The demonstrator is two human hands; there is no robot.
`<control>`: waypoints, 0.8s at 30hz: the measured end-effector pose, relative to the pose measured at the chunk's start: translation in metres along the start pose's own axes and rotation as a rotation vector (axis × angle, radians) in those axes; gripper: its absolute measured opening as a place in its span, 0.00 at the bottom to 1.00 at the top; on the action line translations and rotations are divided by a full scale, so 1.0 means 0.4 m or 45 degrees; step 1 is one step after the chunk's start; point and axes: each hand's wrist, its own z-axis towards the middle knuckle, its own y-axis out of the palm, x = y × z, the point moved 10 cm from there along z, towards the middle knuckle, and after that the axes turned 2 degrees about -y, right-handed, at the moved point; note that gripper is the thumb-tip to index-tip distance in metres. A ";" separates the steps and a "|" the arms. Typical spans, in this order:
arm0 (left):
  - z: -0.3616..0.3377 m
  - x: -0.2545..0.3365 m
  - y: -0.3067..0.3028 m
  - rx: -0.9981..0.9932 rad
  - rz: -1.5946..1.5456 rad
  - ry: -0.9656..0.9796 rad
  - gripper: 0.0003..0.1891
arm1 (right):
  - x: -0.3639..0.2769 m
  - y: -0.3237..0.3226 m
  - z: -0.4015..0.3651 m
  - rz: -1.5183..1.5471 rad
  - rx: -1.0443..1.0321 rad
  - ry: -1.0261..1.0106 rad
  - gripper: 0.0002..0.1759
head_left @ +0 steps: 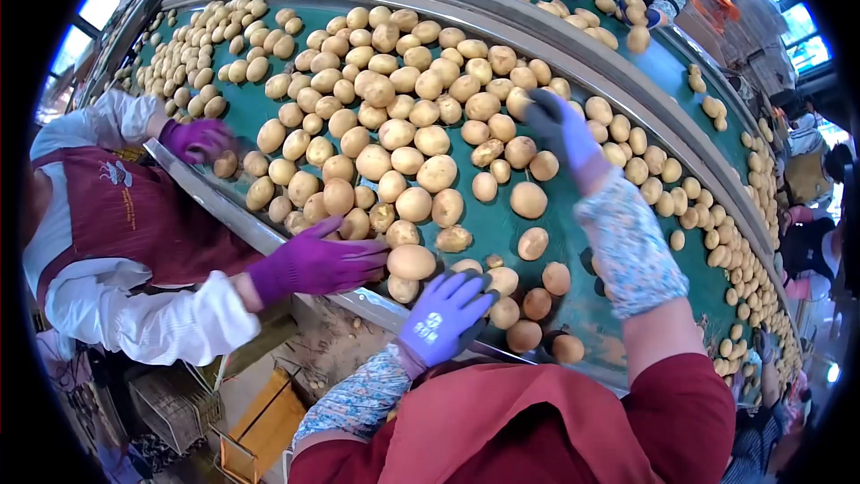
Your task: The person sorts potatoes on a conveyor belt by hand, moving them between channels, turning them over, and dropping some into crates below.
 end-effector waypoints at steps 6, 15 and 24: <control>0.046 0.006 0.076 -0.144 -0.243 0.052 0.22 | -0.092 0.294 0.079 -1.132 -0.238 -0.168 0.36; 0.103 -0.004 0.122 -0.299 -0.120 0.395 0.24 | -0.030 0.206 0.031 -0.537 -0.511 0.002 0.44; 0.183 -0.303 -0.065 -0.343 0.368 0.341 0.15 | 0.130 -0.366 -0.146 -0.188 0.839 -0.273 0.20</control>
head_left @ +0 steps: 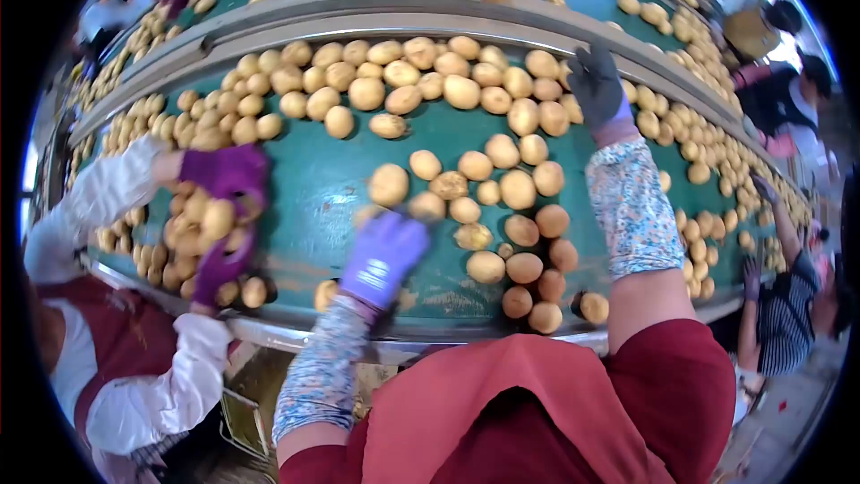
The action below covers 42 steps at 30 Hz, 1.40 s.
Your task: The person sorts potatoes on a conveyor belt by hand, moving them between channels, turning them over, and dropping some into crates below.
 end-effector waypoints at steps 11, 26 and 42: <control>-0.297 -0.381 -0.258 0.773 0.044 -0.694 0.28 | -0.242 -0.169 -0.782 -0.384 -0.277 0.811 0.34; -0.285 0.033 -0.034 0.304 -0.430 -0.276 0.30 | -0.569 0.477 -0.409 -0.267 -0.707 -0.177 0.28; -0.433 -0.472 -0.266 0.511 0.006 -0.896 0.24 | -0.341 0.555 -0.306 -0.337 -0.862 0.281 0.33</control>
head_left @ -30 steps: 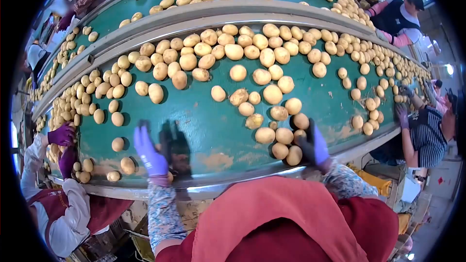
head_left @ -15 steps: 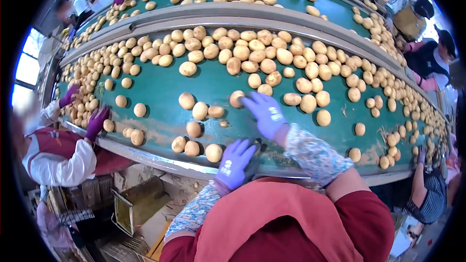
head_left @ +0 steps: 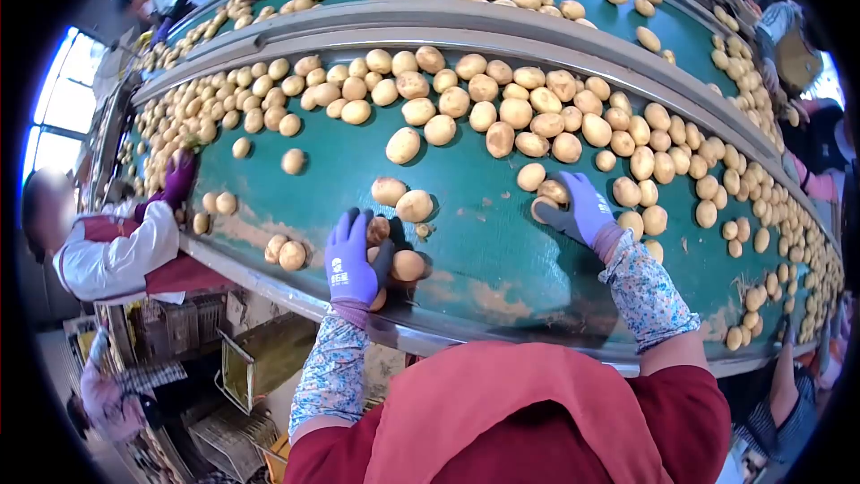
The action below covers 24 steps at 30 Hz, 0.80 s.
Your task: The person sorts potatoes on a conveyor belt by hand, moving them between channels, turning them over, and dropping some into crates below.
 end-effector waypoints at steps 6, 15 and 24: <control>0.016 -0.167 0.125 -0.366 0.276 -0.042 0.27 | -0.145 -0.019 0.043 0.392 0.339 -0.090 0.28; -0.031 -0.419 0.034 -0.332 -0.140 -0.316 0.17 | -0.162 0.051 0.182 -0.288 0.165 -0.415 0.20; -0.095 -0.457 -0.014 -0.974 -1.006 -0.385 0.22 | -0.108 0.131 0.031 0.145 0.570 -0.001 0.21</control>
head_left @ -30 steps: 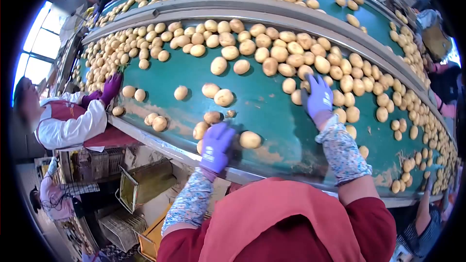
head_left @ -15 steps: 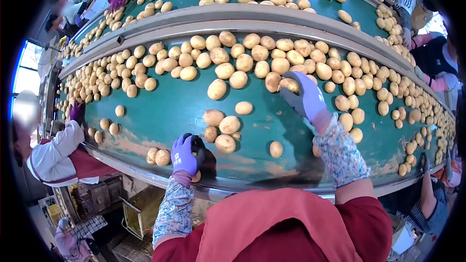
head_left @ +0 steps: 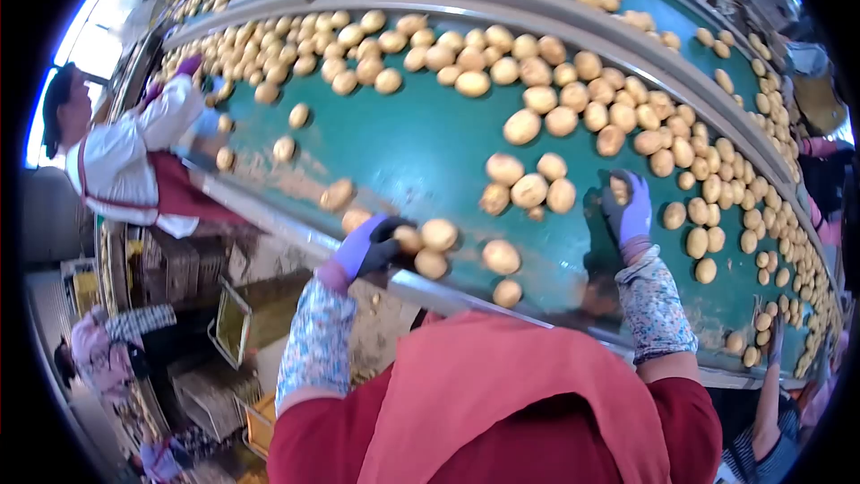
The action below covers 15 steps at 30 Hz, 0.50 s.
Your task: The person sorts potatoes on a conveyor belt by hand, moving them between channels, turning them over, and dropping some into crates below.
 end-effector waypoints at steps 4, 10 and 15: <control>0.000 0.061 0.045 0.030 0.522 0.097 0.28 | -0.143 0.044 -0.076 0.515 -0.155 0.058 0.22; 0.044 0.057 0.029 0.254 -0.450 -0.094 0.23 | -0.217 0.065 -0.156 0.601 -0.134 0.146 0.24; 0.046 0.219 0.189 -0.886 -2.074 0.255 0.31 | -0.548 0.104 -0.144 0.629 -0.093 -0.195 0.20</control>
